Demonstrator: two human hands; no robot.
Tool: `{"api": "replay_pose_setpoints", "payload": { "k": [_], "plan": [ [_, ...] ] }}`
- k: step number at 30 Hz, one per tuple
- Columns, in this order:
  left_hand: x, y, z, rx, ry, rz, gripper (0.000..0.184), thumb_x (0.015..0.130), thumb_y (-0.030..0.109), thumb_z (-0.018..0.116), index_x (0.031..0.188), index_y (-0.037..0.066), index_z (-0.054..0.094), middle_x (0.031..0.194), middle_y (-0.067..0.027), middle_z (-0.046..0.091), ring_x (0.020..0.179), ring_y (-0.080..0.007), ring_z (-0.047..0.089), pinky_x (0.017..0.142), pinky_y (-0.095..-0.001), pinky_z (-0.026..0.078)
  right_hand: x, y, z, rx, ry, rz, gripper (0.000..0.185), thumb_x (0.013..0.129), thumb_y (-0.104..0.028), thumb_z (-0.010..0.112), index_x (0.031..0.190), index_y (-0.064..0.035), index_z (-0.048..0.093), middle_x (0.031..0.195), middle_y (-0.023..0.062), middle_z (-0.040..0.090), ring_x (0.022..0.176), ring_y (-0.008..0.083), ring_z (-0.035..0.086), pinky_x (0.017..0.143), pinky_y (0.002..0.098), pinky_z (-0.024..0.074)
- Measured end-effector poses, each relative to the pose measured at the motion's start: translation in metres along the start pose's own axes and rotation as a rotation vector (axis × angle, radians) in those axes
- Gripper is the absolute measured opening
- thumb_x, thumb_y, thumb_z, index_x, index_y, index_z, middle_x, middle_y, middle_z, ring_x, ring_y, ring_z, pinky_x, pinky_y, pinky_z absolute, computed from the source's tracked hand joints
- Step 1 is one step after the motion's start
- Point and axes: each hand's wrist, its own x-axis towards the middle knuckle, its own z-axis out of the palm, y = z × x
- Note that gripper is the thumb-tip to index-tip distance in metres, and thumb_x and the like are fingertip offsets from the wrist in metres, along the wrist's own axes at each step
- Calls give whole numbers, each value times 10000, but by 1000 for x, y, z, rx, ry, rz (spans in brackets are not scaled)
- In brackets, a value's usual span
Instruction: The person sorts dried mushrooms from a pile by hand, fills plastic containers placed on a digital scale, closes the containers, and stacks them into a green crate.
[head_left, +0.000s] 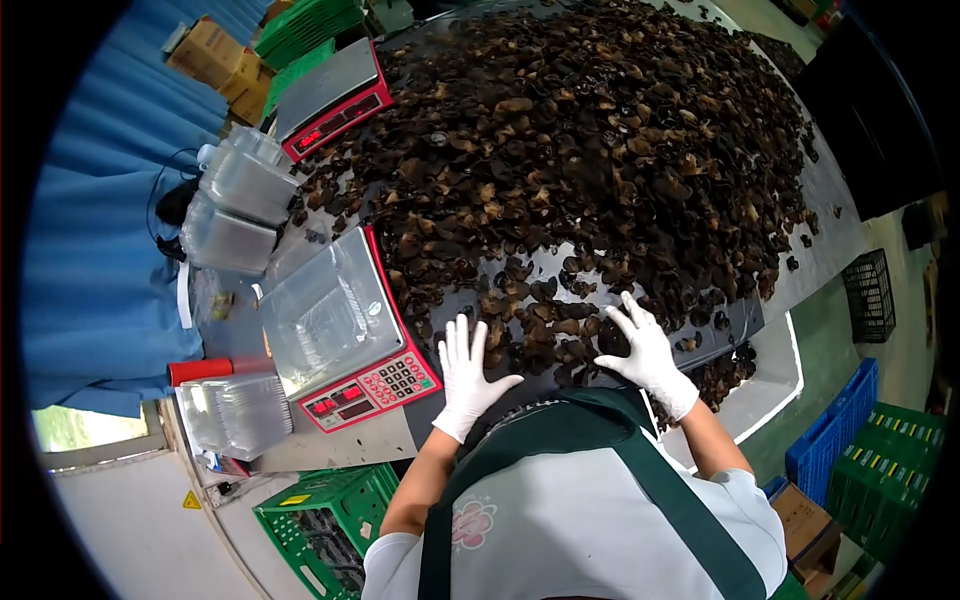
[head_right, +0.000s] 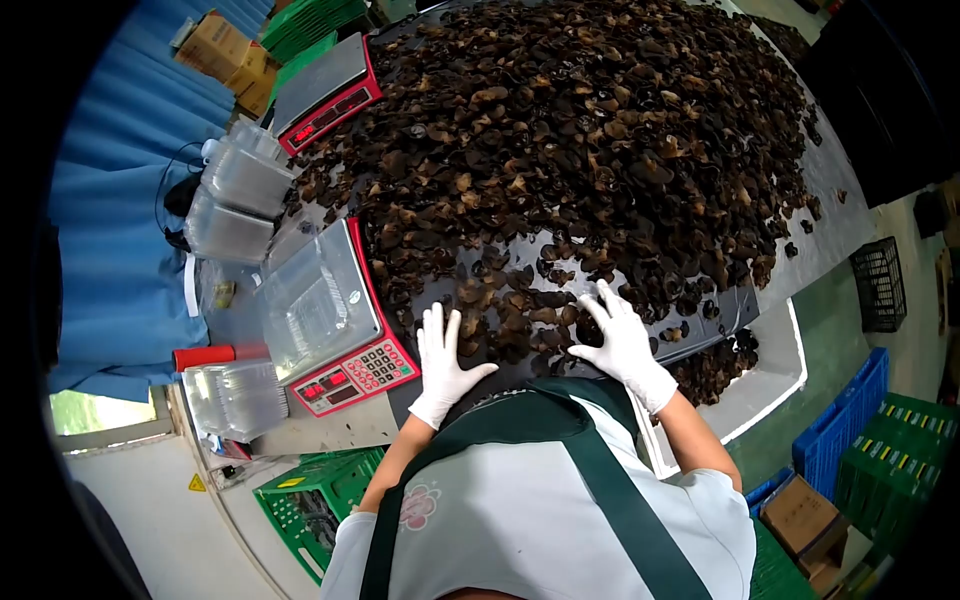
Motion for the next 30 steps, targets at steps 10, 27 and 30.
{"api": "replay_pose_setpoints", "payload": {
  "k": [10, 27, 30],
  "plan": [
    [14, 14, 20, 0, -116, 49, 1226, 500, 524, 852, 1466, 82, 241, 1525, -247, 120, 1404, -444, 113, 1085, -620, 131, -3, -6, 24, -169, -198, 123, 1156, 499, -274, 890, 1456, -117, 259, 1491, 172, 260, 1112, 351, 486, 842, 398, 537],
    [90, 7, 28, -151, -15, 168, 943, 592, 285, 800, 1423, 187, 365, 1355, -100, 440, 1121, -302, 526, 893, -373, 500, 81, -30, 43, 111, -231, -23, 1152, 575, -310, 857, 1482, -135, 170, 1475, 185, 293, 1252, 367, 446, 964, 444, 462],
    [104, -2, 28, -474, -55, 211, 833, 584, 116, 766, 1353, 134, 446, 1257, -121, 519, 1106, -316, 558, 925, -375, 485, 100, -24, 49, 214, -179, -114, 1100, 596, -299, 831, 1478, -132, 197, 1472, 190, 311, 1295, 347, 412, 1018, 397, 424]
  ]
}}
